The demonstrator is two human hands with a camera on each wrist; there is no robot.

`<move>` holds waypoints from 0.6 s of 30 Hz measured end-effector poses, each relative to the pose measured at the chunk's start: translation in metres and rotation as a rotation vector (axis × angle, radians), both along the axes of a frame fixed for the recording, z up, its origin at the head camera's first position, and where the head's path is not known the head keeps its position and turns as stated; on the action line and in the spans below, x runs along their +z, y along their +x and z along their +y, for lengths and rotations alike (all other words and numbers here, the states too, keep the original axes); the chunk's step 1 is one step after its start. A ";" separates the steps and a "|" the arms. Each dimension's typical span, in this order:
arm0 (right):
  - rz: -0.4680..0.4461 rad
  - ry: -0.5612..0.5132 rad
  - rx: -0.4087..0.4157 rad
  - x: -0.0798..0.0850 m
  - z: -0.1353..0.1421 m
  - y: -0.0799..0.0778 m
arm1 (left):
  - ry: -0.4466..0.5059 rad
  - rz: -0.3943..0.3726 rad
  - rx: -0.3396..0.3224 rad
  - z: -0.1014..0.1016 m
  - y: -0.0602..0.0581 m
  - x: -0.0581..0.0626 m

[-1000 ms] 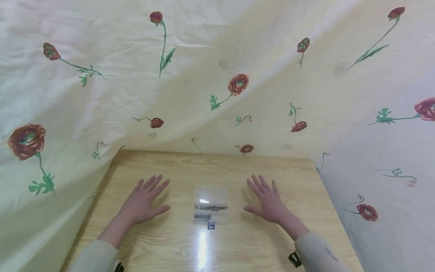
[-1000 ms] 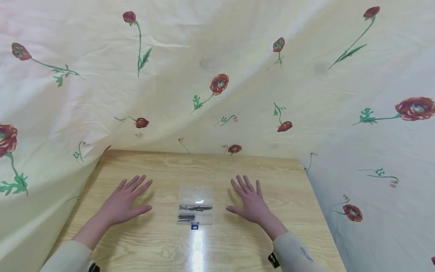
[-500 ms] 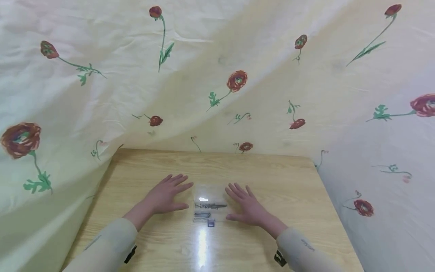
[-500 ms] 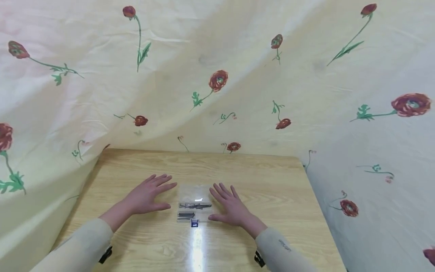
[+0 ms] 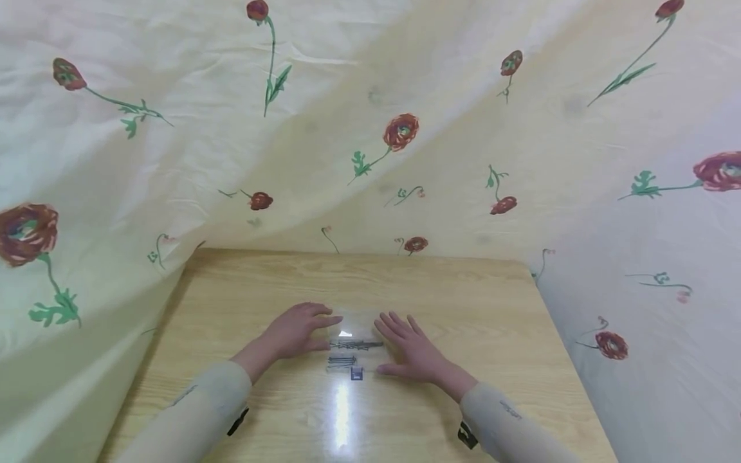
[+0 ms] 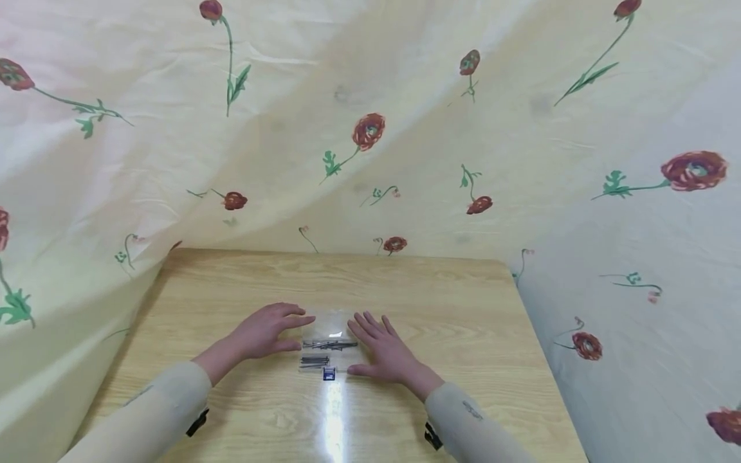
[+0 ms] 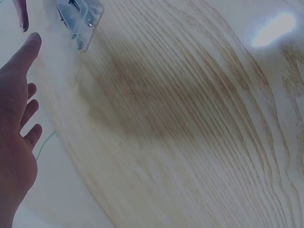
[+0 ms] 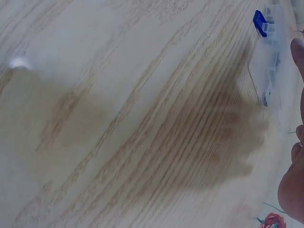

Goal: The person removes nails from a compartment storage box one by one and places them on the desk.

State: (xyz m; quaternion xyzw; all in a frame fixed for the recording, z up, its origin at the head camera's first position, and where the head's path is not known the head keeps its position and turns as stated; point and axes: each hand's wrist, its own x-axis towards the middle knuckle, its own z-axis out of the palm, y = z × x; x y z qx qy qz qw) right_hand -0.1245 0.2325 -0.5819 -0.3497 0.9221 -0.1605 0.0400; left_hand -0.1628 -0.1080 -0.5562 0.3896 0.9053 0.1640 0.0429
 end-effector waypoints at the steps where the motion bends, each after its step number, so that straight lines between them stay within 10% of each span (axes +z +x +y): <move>1: 0.001 0.005 -0.003 0.000 0.000 0.000 | -0.003 0.010 0.001 0.001 -0.001 -0.002; 9: 0.018 0.025 0.000 -0.007 0.000 -0.002 | -0.022 0.028 0.026 0.004 -0.007 -0.012; 18: -0.020 0.041 -0.014 -0.013 0.001 -0.006 | 0.132 -0.271 0.129 0.013 -0.010 -0.022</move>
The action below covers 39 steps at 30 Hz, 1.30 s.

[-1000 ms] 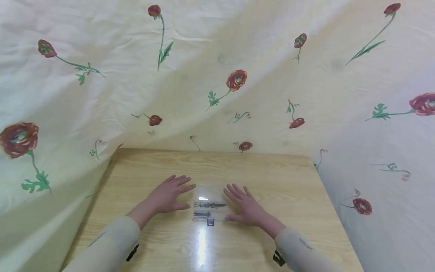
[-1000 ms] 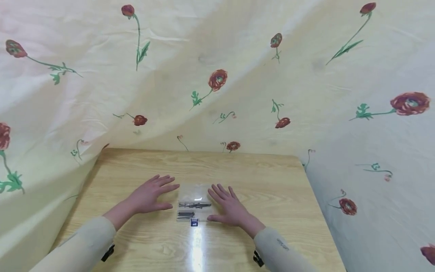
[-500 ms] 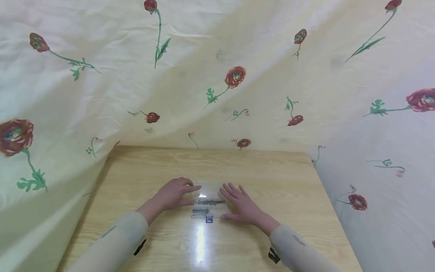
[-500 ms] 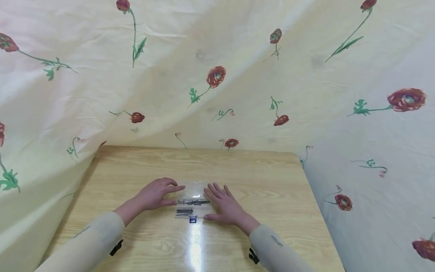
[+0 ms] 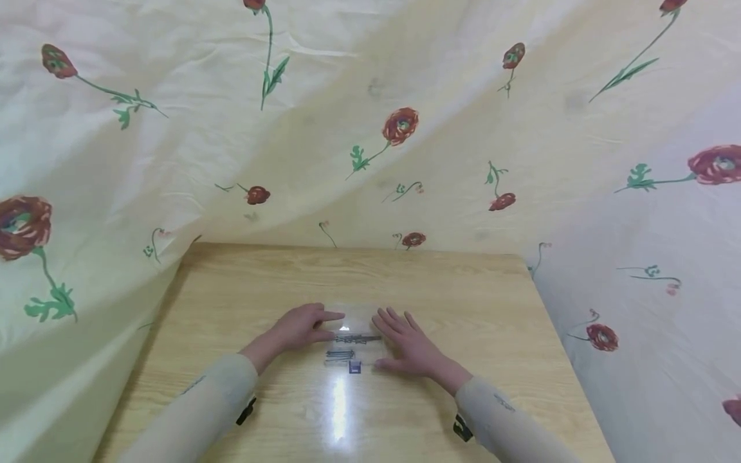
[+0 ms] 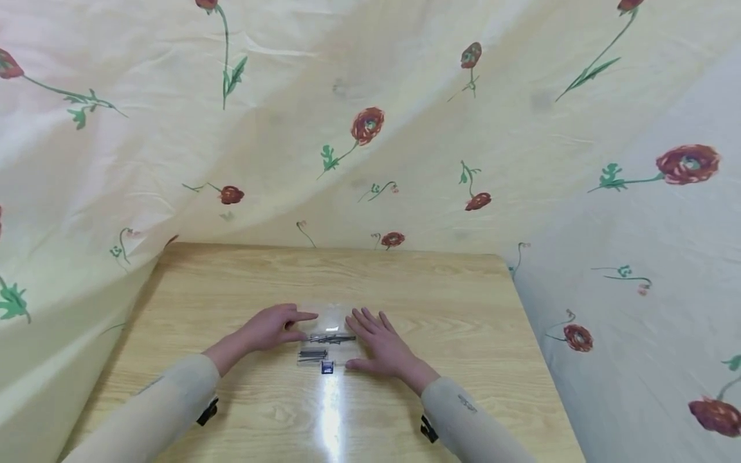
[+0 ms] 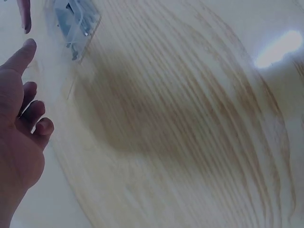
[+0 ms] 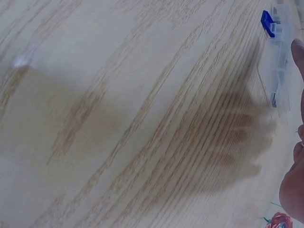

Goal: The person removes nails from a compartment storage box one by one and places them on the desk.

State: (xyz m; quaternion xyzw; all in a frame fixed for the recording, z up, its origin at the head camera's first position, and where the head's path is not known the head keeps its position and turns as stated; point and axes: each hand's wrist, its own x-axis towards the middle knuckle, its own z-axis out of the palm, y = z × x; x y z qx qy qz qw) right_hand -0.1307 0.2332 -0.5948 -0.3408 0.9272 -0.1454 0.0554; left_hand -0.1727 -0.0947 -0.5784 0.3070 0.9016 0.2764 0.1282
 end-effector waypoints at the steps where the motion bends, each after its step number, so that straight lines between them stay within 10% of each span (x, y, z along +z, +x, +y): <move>1: -0.002 0.005 0.002 0.000 0.000 0.000 | 0.022 -0.020 0.002 0.001 0.000 -0.002; 13: 0.003 0.022 0.003 0.002 -0.004 -0.005 | 0.119 -0.079 -0.045 0.011 -0.006 -0.017; 39: -0.051 -0.011 -0.015 -0.014 -0.004 0.000 | -0.031 -0.062 -0.142 0.019 -0.013 -0.026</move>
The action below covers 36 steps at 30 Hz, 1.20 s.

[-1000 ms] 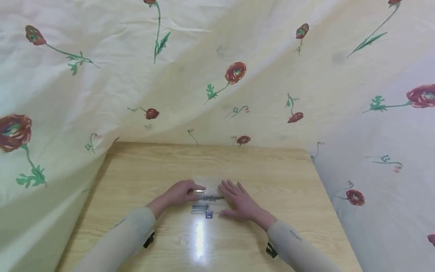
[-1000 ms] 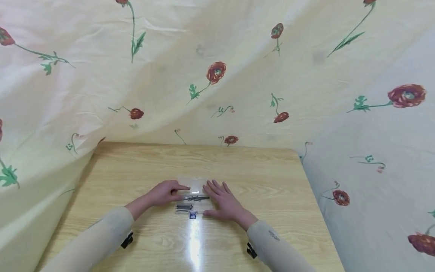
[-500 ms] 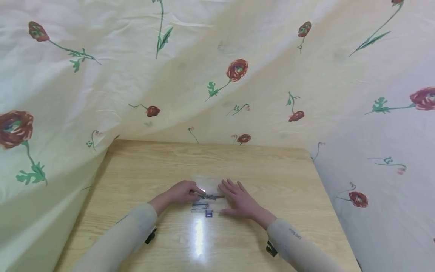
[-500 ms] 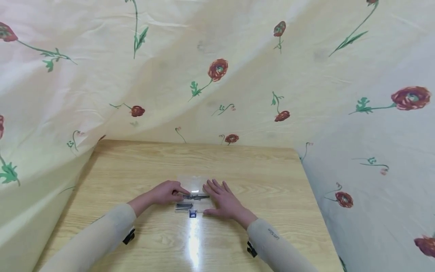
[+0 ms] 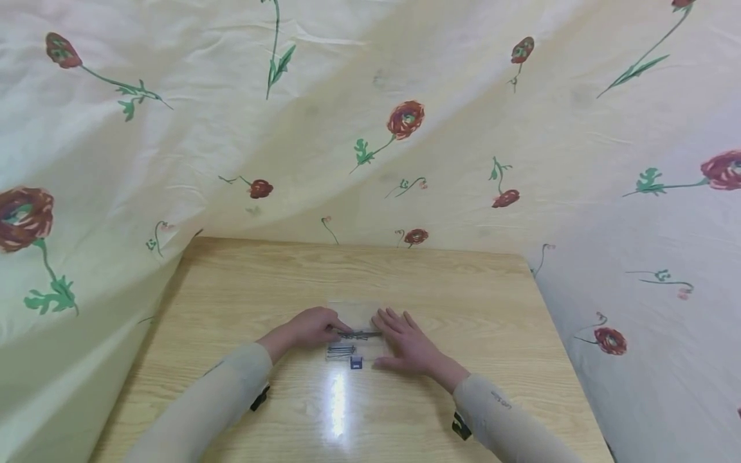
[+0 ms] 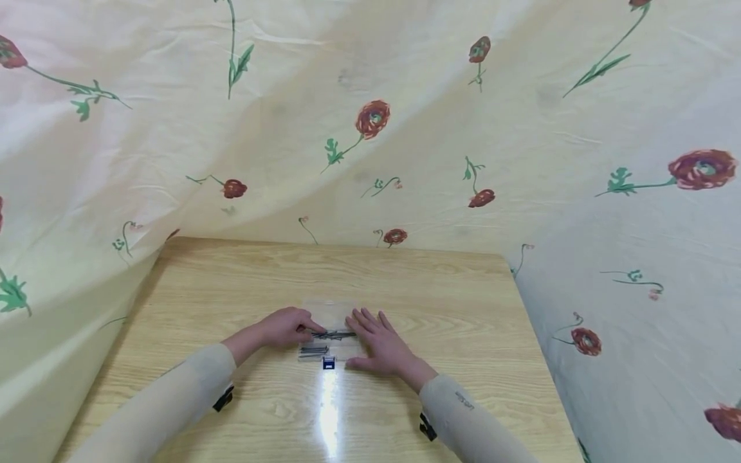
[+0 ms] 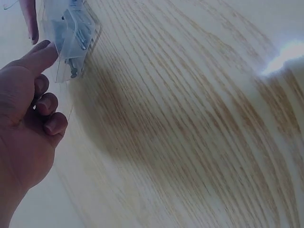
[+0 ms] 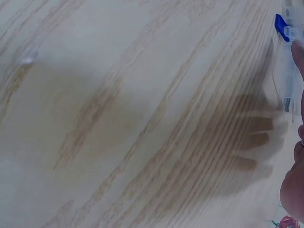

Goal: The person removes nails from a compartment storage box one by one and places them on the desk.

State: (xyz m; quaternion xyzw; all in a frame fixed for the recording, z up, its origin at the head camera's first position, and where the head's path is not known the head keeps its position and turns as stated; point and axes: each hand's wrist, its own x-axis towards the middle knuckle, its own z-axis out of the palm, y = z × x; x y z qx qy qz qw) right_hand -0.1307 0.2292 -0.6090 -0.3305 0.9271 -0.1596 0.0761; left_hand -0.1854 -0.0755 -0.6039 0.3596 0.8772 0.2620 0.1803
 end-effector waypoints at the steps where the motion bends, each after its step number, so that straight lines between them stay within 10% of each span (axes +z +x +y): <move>1: 0.001 0.004 -0.001 -0.001 0.000 0.000 | -0.007 0.003 -0.003 0.000 -0.001 -0.001; 36: -0.034 -0.055 -0.038 -0.012 0.003 0.001 | -0.097 0.230 -0.077 0.014 0.001 -0.001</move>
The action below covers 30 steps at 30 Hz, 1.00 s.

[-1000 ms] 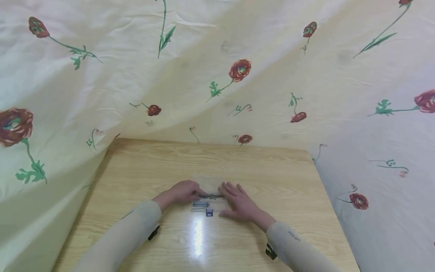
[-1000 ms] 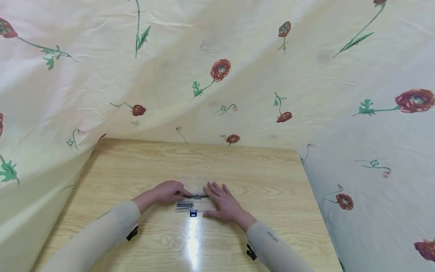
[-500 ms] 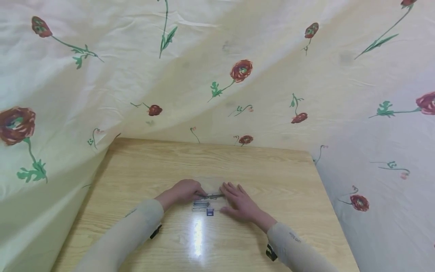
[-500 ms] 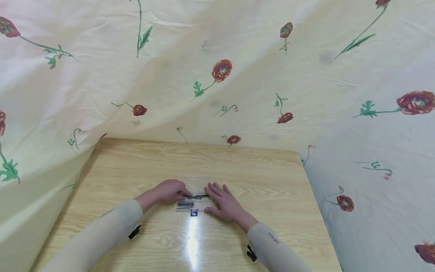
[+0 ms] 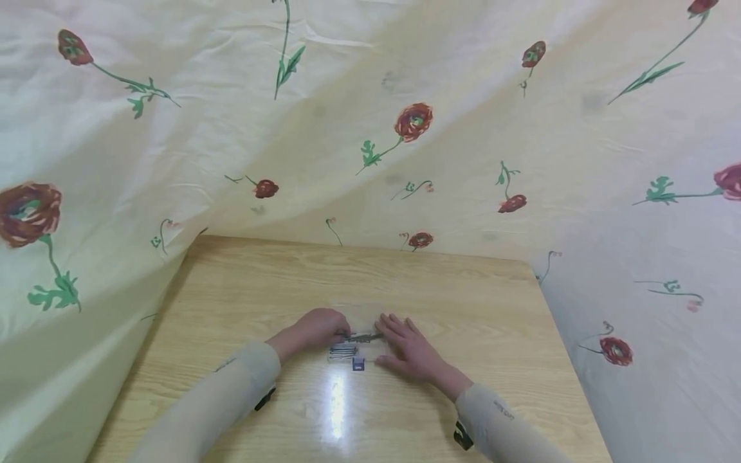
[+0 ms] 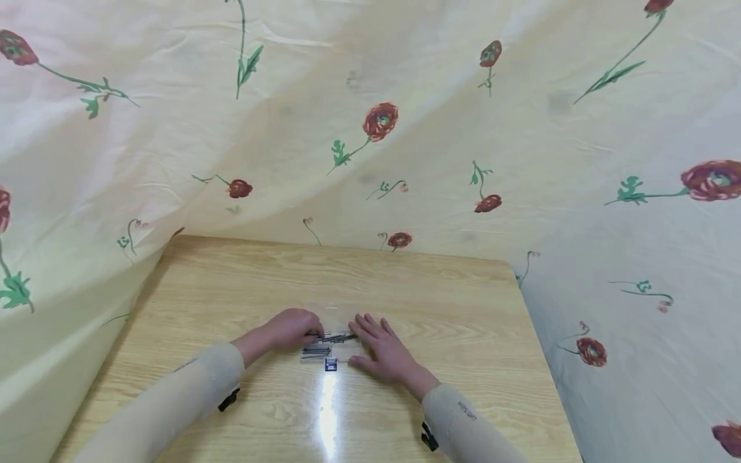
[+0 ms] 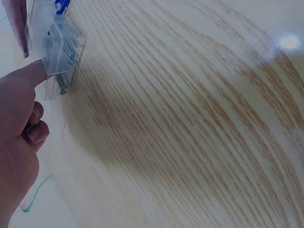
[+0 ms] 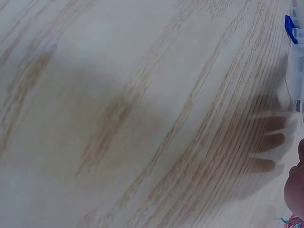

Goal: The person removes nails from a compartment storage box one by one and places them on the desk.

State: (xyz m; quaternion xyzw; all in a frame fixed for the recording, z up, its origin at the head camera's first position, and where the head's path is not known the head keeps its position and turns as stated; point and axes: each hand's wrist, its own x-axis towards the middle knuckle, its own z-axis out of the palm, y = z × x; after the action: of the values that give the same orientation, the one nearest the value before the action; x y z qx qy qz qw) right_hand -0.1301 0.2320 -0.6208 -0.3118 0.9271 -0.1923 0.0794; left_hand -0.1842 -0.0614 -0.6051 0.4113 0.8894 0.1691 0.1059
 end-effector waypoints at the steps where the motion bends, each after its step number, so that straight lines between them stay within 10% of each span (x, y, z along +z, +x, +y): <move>1: -0.001 -0.003 0.000 0.000 0.000 0.000 | 0.000 0.000 0.002 0.000 0.000 0.000; 30: 0.007 -0.014 -0.026 0.003 -0.005 0.002 | -0.109 0.245 -0.126 -0.002 -0.008 0.000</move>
State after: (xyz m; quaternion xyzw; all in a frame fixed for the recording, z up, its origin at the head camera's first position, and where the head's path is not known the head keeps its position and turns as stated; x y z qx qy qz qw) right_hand -0.1281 0.2275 -0.6176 -0.3010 0.9299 -0.1988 0.0712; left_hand -0.1922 -0.0635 -0.6054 0.4774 0.8760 0.0619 0.0291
